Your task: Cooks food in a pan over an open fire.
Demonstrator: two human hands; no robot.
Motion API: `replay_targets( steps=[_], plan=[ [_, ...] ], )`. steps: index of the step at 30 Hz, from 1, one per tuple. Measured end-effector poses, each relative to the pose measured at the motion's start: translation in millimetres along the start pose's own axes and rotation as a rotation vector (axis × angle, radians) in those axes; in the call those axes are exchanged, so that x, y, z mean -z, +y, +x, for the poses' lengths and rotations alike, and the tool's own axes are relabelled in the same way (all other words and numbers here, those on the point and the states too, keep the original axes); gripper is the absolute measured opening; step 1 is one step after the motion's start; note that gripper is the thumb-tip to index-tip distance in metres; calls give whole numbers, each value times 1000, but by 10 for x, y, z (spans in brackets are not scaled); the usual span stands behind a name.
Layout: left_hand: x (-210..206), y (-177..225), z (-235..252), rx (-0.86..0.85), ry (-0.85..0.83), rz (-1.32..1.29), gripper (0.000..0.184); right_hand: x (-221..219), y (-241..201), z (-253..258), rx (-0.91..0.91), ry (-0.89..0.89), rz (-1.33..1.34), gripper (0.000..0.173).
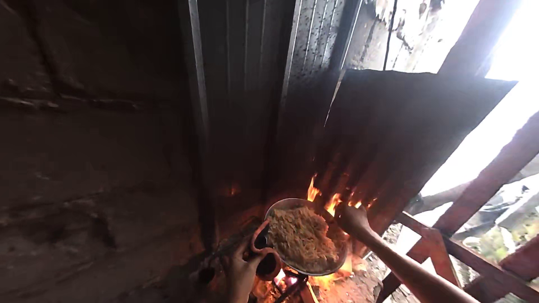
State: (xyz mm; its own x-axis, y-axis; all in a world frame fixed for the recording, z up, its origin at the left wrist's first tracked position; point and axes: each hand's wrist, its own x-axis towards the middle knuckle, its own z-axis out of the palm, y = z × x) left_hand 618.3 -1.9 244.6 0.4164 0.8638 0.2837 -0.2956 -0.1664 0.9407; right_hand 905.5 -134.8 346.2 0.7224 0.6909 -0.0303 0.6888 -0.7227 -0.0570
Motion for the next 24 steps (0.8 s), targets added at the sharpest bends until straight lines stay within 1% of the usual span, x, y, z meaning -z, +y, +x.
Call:
replay_targets(
  steps=[3, 6, 9, 11, 12, 14, 17, 19, 20, 22, 24],
  plan=[
    [-2, 20, -11, 11, -2, 7, 45, 290, -105, -105, 12, 20, -78, 36],
    [-6, 22, -10, 2, -1, 22, 45, 474, -200, -149, 49, 55, -78, 37],
    [-1, 18, -5, -6, 3, 20, 43, 632, -391, -235, 118, 91, -131, 34],
    [6, 23, -9, 4, 1, 30, 43, 680, -452, -239, 165, 133, -171, 29],
    [5, 28, -11, 8, 2, 29, 43, 683, -465, -227, 172, 138, -184, 27],
    [-6, 26, -11, 0, 12, 28, 43, 619, -485, -229, 178, 100, -174, 30],
    [-11, 39, -13, -1, 14, 16, 43, 223, -418, -230, 207, -13, -138, 34],
    [-14, 60, -23, 13, 7, 2, 43, -73, -325, -202, 227, -82, -150, 31],
    [-16, 61, -26, 14, 8, -1, 43, -125, -305, -191, 238, -100, -176, 30],
    [-17, 72, -24, -2, 6, -2, 41, -22, -336, -183, 252, -78, -237, 29],
    [-2, 79, -11, -14, -13, -7, 42, 237, -422, -229, 242, -2, -281, 28]
  ],
)
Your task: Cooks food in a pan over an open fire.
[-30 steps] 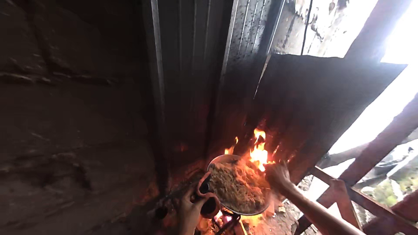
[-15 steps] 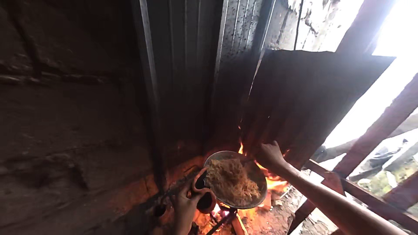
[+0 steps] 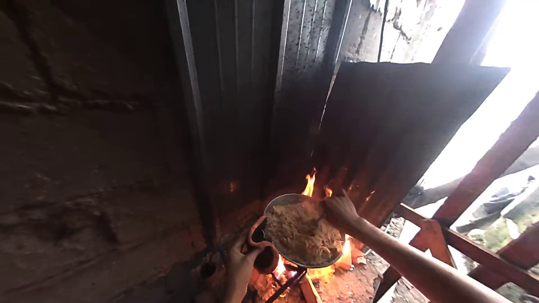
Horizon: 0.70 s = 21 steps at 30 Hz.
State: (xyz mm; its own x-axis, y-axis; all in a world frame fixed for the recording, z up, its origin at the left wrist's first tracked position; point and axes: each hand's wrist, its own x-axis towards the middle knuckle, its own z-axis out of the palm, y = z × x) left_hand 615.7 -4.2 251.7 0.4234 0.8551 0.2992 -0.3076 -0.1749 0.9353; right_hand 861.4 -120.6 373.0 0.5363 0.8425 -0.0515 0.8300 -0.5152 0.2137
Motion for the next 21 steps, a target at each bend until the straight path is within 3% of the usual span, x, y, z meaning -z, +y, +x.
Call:
replay_targets(
  steps=[3, 8, 13, 16, 19, 21],
  plan=[
    [-9, -17, 0, 15, 12, 9, 43, 207, -26, -41, 2, 75, 29, 25],
    [-11, -14, -14, 44, 28, 12, 42, -354, -40, 92, 110, -53, 32, 27],
    [15, -7, 15, 40, -6, 0, 41, 178, 88, -47, 77, 87, -26, 28],
    [3, 12, -6, 47, -1, 18, 43, 216, 293, -43, 19, 157, -141, 25],
    [4, 1, 9, 35, 3, 6, 43, 21, 334, -109, -54, 51, -242, 25],
    [4, -7, 13, 38, 3, -9, 42, -90, 245, -228, -112, -53, -171, 28]
  ],
)
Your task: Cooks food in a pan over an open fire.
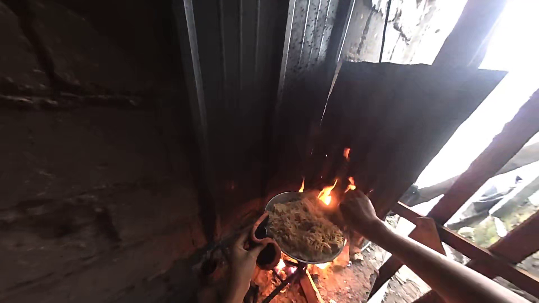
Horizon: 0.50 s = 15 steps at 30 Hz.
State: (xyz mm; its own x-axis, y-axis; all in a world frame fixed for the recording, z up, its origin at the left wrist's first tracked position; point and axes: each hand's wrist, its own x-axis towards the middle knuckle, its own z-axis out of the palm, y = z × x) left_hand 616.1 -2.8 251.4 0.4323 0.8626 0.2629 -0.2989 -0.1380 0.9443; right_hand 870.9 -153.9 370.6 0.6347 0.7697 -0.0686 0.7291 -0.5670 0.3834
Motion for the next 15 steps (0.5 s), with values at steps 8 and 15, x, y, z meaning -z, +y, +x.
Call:
replay_targets(
  steps=[8, 15],
  plan=[
    [9, -72, 15, -15, 2, 17, 42, 192, -39, 26, -213, -165, 360, 43],
    [17, -46, 17, -12, -8, 26, 44, 662, -74, 148, -173, -25, 376, 43]
  ],
)
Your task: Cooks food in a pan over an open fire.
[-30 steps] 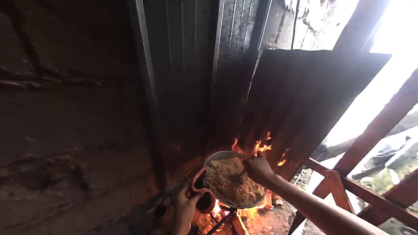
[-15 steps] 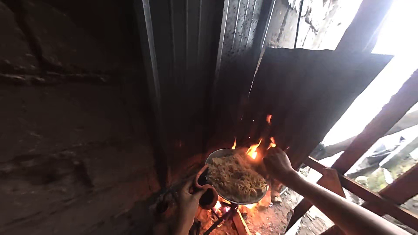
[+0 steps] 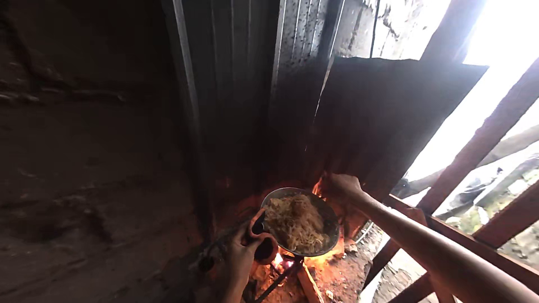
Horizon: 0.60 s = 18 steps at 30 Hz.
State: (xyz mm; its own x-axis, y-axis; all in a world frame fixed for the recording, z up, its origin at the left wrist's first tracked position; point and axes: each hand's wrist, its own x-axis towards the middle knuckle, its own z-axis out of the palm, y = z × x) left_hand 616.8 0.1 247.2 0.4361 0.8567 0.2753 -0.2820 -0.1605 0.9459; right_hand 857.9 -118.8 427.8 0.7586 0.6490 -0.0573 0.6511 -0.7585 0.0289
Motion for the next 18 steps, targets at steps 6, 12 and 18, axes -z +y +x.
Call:
replay_targets(
  steps=[6, 12, 18],
  plan=[
    [0, 12, -17, 3, -10, -3, 42, -87, -17, -51, 89, -17, -7, 37],
    [-17, 31, -24, 13, 7, -19, 43, -534, 0, -125, 150, -88, 34, 38],
    [-9, -32, -8, -7, 4, -35, 45, -829, 178, 18, 181, -211, -12, 35]
  ],
)
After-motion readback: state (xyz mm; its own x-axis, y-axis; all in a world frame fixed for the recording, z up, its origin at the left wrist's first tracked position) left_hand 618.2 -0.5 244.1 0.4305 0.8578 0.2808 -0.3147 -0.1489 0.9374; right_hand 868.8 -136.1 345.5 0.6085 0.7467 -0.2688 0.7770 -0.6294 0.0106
